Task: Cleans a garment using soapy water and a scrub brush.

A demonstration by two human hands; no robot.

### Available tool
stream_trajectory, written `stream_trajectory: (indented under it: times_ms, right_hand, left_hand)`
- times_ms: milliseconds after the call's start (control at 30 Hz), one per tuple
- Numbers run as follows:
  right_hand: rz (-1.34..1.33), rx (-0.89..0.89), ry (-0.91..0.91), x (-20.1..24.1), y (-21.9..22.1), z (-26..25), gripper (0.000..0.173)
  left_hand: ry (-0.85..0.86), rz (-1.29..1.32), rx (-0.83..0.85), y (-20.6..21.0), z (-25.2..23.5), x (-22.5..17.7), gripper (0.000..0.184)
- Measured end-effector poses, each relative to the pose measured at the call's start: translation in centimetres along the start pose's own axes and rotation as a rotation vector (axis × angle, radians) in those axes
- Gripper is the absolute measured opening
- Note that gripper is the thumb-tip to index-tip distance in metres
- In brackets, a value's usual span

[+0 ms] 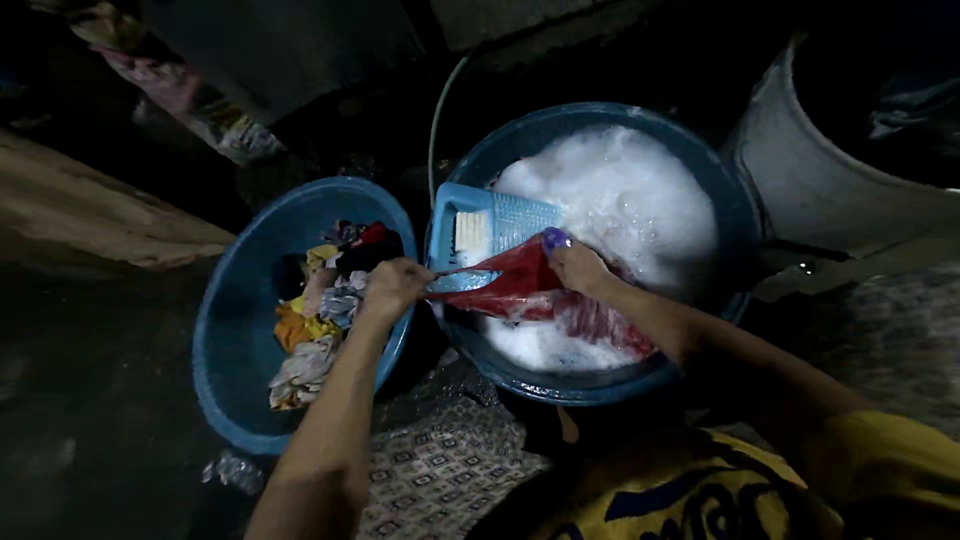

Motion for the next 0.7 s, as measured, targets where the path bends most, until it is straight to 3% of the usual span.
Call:
stream_trajectory:
  times_ms: [100,200,300,367,433,500,567,633,700]
  right_hand:
    - [-0.185,0.046,-0.022,0.8,-3.2,-0.4,0.033]
    - [-0.577,-0.13,0.003,0.7,-8.9,2.4,0.027]
    - [-0.441,-0.298,-0.026,-1.9,-12.8,6.4,0.028]
    - [-0.135,-0.244,0.072,-3.9,-11.3,9.6,0.039]
    - [0.117,0.005,0.233,-5.4,-7.2,11.4,0.052]
    - [0.213,0.213,0.266,-6.6,-3.4,12.6,0.052]
    - [0.162,0.217,0.272,-8.2,-2.5,12.5,0.047]
    - [0.027,0.162,0.252,-9.3,-3.1,12.4,0.045]
    - [-0.163,0.049,0.256,-10.4,-3.8,11.9,0.04]
  left_hand:
    - [0.037,-0.116,0.069,0.9,0.0,-2.1,0.026]
    - [0.09,-0.186,0.113,1.7,0.9,-4.2,0.027]
    - [0.216,-0.148,0.021,3.4,0.1,-7.9,0.038]
    - [0.22,-0.18,0.001,6.2,-1.3,-10.5,0.042]
    - [0.168,-0.3,0.017,9.9,-2.4,-12.6,0.046]
    - [0.162,-0.413,0.042,12.6,-2.6,-14.1,0.043]
    - [0.17,-0.454,0.085,13.3,-2.9,-15.0,0.039]
    - [0.157,-0.312,0.143,12.8,-3.3,-14.8,0.038]
    - [0.027,0.203,0.161,11.9,-2.5,-13.5,0.034]
Point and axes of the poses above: each hand's wrist, its own z-axis away from the middle knuckle, its own y-axis out of the palm, x = y × z, the point moved 8 cm from there along -z, towards the middle knuckle, and after that the axes turned 5 degrees about -x, right-handed, at the moved point
